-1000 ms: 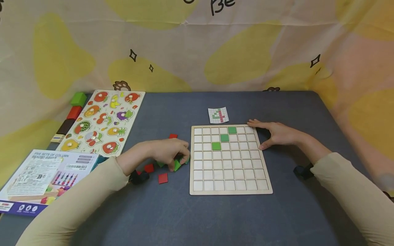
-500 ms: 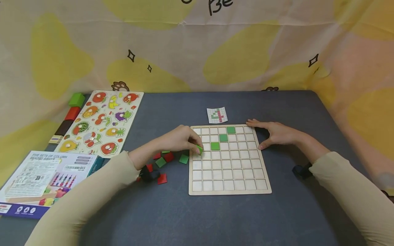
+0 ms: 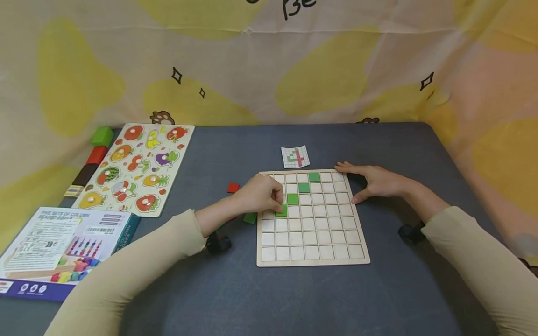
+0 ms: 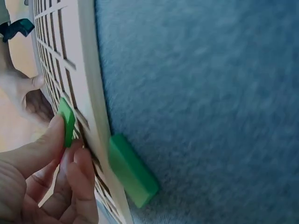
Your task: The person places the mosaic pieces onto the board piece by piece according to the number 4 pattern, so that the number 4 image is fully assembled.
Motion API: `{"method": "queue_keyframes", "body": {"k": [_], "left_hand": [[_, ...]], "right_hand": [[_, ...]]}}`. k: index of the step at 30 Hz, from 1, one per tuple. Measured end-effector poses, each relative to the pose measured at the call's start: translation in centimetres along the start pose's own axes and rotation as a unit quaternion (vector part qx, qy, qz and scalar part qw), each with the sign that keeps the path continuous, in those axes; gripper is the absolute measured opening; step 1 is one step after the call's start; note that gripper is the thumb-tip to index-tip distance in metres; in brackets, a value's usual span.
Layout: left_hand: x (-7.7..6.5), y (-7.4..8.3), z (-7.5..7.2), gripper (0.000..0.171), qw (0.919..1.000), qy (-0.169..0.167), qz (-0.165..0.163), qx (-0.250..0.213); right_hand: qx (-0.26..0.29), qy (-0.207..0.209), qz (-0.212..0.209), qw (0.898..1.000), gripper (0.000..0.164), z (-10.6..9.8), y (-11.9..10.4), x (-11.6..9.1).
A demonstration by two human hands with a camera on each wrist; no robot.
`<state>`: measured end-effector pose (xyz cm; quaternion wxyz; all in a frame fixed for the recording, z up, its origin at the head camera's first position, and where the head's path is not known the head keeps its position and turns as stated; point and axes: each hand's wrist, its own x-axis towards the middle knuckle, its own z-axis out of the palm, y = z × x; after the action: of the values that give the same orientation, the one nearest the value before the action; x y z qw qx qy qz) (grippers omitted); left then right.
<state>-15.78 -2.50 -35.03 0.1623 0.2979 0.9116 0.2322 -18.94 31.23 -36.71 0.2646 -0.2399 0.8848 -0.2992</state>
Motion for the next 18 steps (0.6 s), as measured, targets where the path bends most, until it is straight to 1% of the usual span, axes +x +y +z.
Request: {"method": "queue_keyframes", "body": {"k": [4,8,12,14,15,17,18], "left_hand": [[-0.2,0.0,0.1,0.021,0.9999,0.0,0.0,0.01],[-0.4,0.0,0.1,0.007,0.9991,0.007,0.019,0.036],[-0.8,-0.3,-0.8,0.022,0.998,0.0,0.053,0.035],[-1.2,-1.0,-1.5,0.02,0.9976,-0.016,0.065,0.019],[-1.4,-1.4,-1.9,0.018,0.9972,-0.029,0.069,0.007],[-1.9,-2.3,-2.6,0.016,0.9955,-0.064,0.07,-0.01],[-2.2,-2.7,-3.0,0.019,0.9943,-0.081,0.067,-0.016]], "right_hand": [[0.004,0.003,0.001,1.0,0.097,0.1,0.0,0.1],[0.005,-0.002,-0.002,1.0,0.097,0.0,0.1,0.1],[0.004,-0.001,-0.003,1.0,0.098,0.0,0.1,0.0],[0.005,0.001,-0.001,1.0,0.097,0.0,0.1,0.0],[0.005,0.002,0.001,1.0,0.097,0.0,0.1,0.0],[0.005,0.005,0.003,1.0,0.097,0.1,0.1,0.0],[0.003,0.006,0.004,1.0,0.097,0.1,0.0,0.0]]}}
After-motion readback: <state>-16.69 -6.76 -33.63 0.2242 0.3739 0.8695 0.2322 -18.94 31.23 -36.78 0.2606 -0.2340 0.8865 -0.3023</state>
